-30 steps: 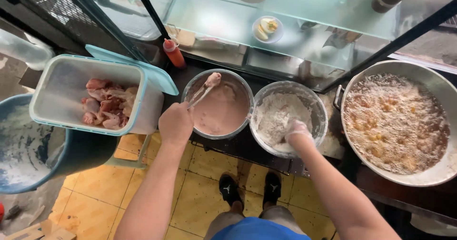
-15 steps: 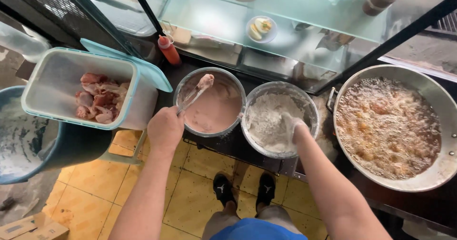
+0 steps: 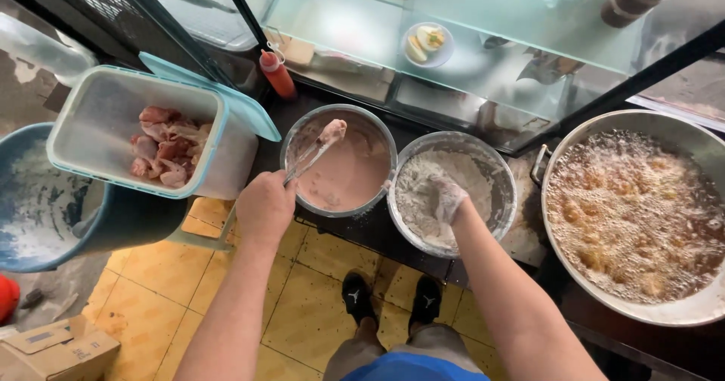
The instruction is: Breading raw chicken in batter and flour then deep-frying in a large pan.
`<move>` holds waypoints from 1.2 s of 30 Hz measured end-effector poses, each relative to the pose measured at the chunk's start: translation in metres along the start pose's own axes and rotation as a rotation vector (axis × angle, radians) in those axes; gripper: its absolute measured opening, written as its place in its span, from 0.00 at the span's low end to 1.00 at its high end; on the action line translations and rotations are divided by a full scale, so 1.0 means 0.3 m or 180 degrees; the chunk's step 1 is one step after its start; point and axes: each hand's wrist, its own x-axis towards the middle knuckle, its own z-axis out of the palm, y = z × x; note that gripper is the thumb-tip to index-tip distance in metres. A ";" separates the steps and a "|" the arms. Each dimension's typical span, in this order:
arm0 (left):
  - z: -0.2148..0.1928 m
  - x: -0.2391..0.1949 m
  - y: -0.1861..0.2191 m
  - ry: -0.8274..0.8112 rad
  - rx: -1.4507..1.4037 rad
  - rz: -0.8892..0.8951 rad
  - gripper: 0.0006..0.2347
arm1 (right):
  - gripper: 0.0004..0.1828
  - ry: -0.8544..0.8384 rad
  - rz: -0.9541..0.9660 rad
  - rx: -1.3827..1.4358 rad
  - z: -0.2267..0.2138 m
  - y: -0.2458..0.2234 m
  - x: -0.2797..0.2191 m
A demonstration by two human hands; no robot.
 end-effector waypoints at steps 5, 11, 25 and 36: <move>-0.004 0.018 -0.025 0.0027 -0.0030 -0.0009 0.09 | 0.21 0.1135 -0.1291 -0.2818 0.234 -0.196 -0.401; 0.008 0.032 -0.031 0.0081 -0.0134 0.0070 0.09 | 0.19 0.1873 -0.0642 -0.5116 0.382 -0.243 -0.587; -0.020 0.036 -0.036 -0.0090 -0.0157 0.0110 0.09 | 0.32 0.0795 -0.0411 -0.6645 0.667 -0.164 -0.543; 0.006 0.026 -0.055 0.0067 -0.0153 0.0125 0.10 | 0.19 0.1539 -0.0842 -0.5638 -0.024 -0.206 -0.248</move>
